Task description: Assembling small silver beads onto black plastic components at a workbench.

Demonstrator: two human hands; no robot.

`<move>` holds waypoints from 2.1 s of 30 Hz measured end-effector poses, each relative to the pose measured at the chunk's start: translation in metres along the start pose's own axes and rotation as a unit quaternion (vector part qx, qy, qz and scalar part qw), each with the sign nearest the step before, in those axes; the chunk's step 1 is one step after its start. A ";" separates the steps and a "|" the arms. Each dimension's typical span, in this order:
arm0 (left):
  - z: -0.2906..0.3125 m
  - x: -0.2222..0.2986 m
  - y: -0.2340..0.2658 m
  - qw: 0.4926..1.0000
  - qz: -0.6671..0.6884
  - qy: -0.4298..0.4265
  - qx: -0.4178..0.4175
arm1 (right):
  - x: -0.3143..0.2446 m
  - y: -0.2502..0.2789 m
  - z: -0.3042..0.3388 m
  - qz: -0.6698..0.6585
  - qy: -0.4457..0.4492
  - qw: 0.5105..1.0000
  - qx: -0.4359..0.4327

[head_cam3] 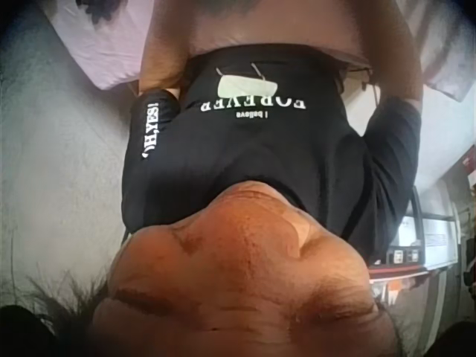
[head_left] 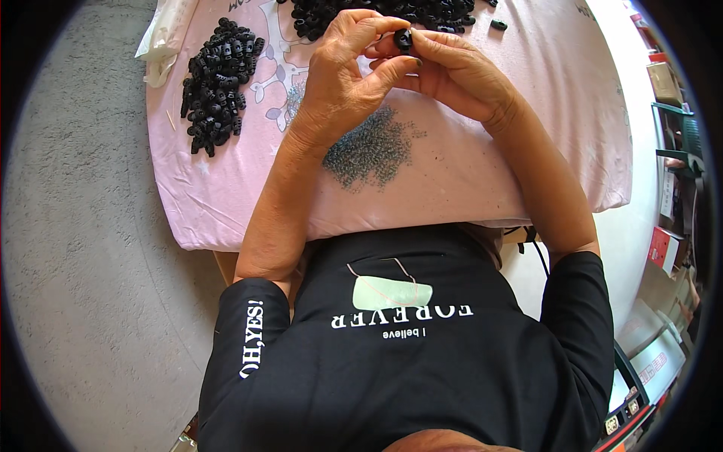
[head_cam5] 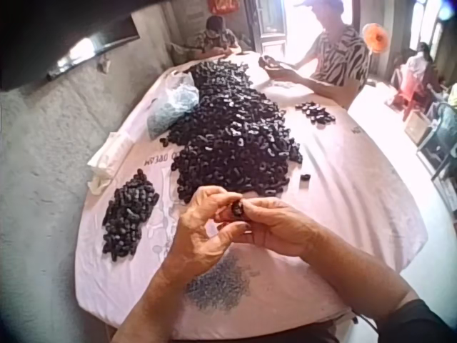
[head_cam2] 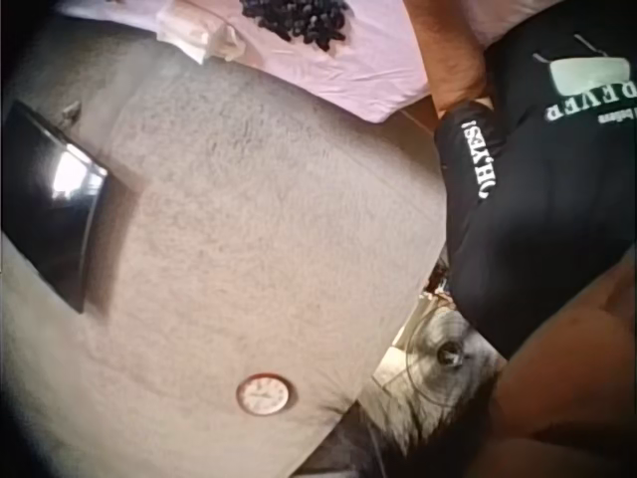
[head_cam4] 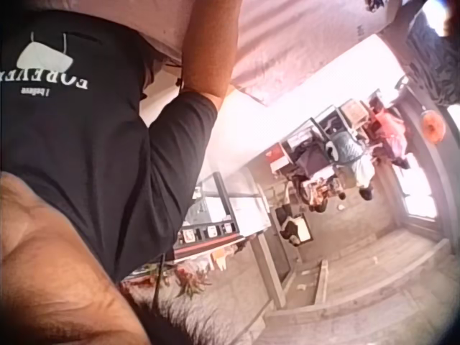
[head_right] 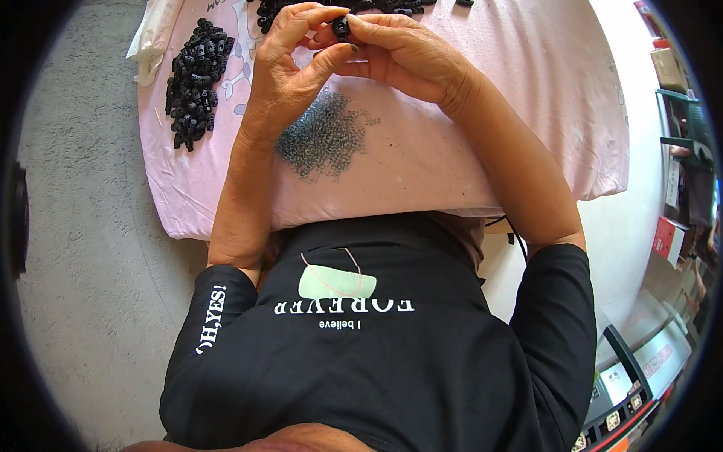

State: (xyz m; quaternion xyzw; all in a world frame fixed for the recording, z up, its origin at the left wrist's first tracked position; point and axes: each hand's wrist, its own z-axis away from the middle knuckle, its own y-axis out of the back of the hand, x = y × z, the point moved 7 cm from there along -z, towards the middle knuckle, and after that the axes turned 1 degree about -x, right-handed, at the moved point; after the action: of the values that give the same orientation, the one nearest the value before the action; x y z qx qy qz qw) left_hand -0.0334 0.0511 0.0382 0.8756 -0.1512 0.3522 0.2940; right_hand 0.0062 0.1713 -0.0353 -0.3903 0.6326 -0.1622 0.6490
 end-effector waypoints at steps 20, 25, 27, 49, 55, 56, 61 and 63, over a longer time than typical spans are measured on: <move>0.001 0.021 -0.003 0.995 -0.082 -0.055 0.023 | -0.001 -0.004 0.001 -0.032 -0.010 0.999 -0.027; 0.002 0.020 -0.002 0.986 -0.126 -0.101 0.045 | 0.002 -0.008 0.001 -0.057 -0.011 0.997 -0.045; 0.001 0.020 -0.001 0.988 -0.123 -0.085 0.035 | 0.002 -0.010 0.000 -0.071 -0.007 0.997 -0.032; 0.030 -0.085 0.164 0.856 -0.445 0.150 0.215 | -0.066 0.045 0.019 0.337 0.074 0.882 0.322; 0.027 -0.076 0.158 0.847 -0.458 0.102 0.251 | -0.062 0.047 0.019 0.530 0.093 0.794 0.284; 0.024 -0.077 0.148 0.871 -0.424 0.100 0.229 | -0.059 0.040 0.018 0.585 0.065 0.758 0.282; 0.013 -0.060 0.098 0.917 -0.360 0.076 0.157 | -0.051 0.020 0.014 0.675 0.002 0.699 0.236; 0.009 -0.051 0.084 0.943 -0.293 0.069 0.140 | -0.051 0.014 0.014 0.691 0.007 0.690 0.216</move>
State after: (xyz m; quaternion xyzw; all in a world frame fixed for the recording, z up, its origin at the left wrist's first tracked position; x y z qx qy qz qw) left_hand -0.1043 -0.0174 0.0317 0.8871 0.1836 0.3274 0.2686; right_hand 0.0076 0.2201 -0.0114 0.3090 0.6755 0.1977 0.6397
